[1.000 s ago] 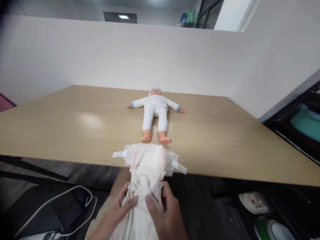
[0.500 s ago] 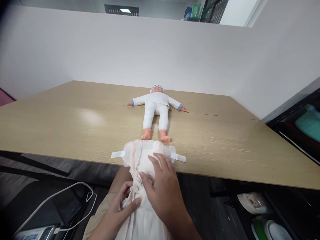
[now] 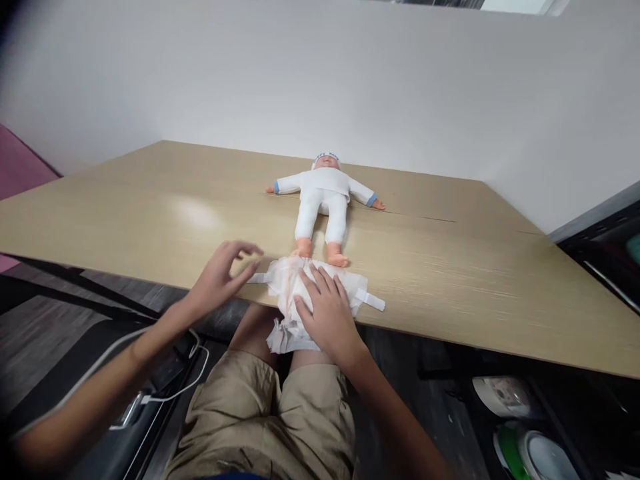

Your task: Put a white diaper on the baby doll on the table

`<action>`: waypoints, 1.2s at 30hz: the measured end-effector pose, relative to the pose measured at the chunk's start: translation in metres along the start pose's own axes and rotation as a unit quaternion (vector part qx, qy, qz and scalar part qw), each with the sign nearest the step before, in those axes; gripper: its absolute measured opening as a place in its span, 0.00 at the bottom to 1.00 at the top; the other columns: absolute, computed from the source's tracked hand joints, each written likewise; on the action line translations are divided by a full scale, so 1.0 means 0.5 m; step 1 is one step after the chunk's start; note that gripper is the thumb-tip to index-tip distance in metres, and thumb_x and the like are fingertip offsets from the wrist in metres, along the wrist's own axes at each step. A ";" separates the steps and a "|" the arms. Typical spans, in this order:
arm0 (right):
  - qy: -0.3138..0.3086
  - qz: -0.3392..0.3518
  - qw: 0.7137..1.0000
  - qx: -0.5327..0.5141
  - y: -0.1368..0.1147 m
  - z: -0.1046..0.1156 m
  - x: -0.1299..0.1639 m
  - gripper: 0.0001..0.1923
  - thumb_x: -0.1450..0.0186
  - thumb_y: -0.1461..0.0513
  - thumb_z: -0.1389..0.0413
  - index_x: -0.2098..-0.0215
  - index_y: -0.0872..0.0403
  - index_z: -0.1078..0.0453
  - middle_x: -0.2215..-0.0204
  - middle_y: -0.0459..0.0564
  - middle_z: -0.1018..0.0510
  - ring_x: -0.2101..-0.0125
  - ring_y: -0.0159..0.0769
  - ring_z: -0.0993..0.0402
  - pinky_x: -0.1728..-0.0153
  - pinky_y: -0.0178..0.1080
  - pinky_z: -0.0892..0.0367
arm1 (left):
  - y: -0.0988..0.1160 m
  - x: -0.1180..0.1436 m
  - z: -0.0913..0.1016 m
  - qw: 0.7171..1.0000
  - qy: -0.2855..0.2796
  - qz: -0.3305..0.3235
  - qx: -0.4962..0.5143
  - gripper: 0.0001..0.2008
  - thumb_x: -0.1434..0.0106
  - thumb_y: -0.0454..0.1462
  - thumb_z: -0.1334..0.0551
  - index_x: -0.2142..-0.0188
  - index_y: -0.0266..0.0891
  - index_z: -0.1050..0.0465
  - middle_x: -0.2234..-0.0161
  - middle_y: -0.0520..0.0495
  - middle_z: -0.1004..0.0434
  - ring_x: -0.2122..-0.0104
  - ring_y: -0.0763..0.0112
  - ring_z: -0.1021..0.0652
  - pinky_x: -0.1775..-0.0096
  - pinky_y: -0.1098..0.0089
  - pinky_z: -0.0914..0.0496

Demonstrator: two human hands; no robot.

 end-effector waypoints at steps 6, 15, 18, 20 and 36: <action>0.012 -0.018 1.000 0.015 -0.024 -0.010 -0.004 0.35 0.21 0.57 0.57 0.17 0.45 0.50 0.19 0.44 0.52 0.18 0.40 0.53 0.16 0.59 0.53 | -0.057 -0.201 -0.060 0.979 -0.073 -0.118 -0.152 0.27 0.30 0.37 0.37 0.33 0.35 0.32 0.32 0.34 0.31 0.33 0.50 0.31 0.29 0.48 0.34; -0.008 -0.020 1.000 -0.006 -0.023 -0.010 -0.012 0.33 0.19 0.53 0.62 0.17 0.42 0.51 0.19 0.40 0.56 0.17 0.39 0.58 0.16 0.61 0.54 | 0.017 -0.309 -0.172 0.842 -0.254 -0.350 -0.322 0.61 0.47 0.22 0.35 0.18 0.54 0.56 0.17 0.41 0.64 0.19 0.44 0.48 0.25 0.47 0.38; -0.024 0.000 1.000 -0.020 -0.008 -0.007 -0.014 0.34 0.18 0.47 0.62 0.17 0.40 0.51 0.19 0.39 0.57 0.17 0.41 0.58 0.16 0.61 0.53 | 0.032 -0.324 -0.198 0.812 -0.296 -0.388 -0.321 0.62 0.48 0.22 0.34 0.19 0.57 0.55 0.17 0.44 0.67 0.17 0.47 0.51 0.24 0.50 0.40; -0.035 0.010 0.999 -0.023 0.000 -0.005 -0.015 0.35 0.19 0.45 0.61 0.17 0.39 0.53 0.19 0.38 0.59 0.17 0.40 0.58 0.16 0.60 0.51 | 0.037 -0.331 -0.207 0.807 -0.307 -0.401 -0.306 0.59 0.48 0.23 0.34 0.20 0.54 0.49 0.17 0.45 0.64 0.18 0.49 0.50 0.24 0.52 0.39; -0.117 0.077 0.989 -0.035 0.047 0.006 -0.098 0.36 0.20 0.41 0.59 0.17 0.31 0.61 0.19 0.38 0.60 0.16 0.41 0.59 0.17 0.63 0.48 | 0.087 -0.428 -0.159 0.883 -0.253 -0.394 -0.014 0.20 0.30 0.39 0.42 0.40 0.46 0.25 0.37 0.47 0.21 0.39 0.56 0.27 0.36 0.56 0.33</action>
Point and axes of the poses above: each hand's wrist, its own x-axis away from the middle knuckle, its own z-axis out of the back of the hand, y = z × x, the point moved 3 cm from there along -x, towards the middle knuckle
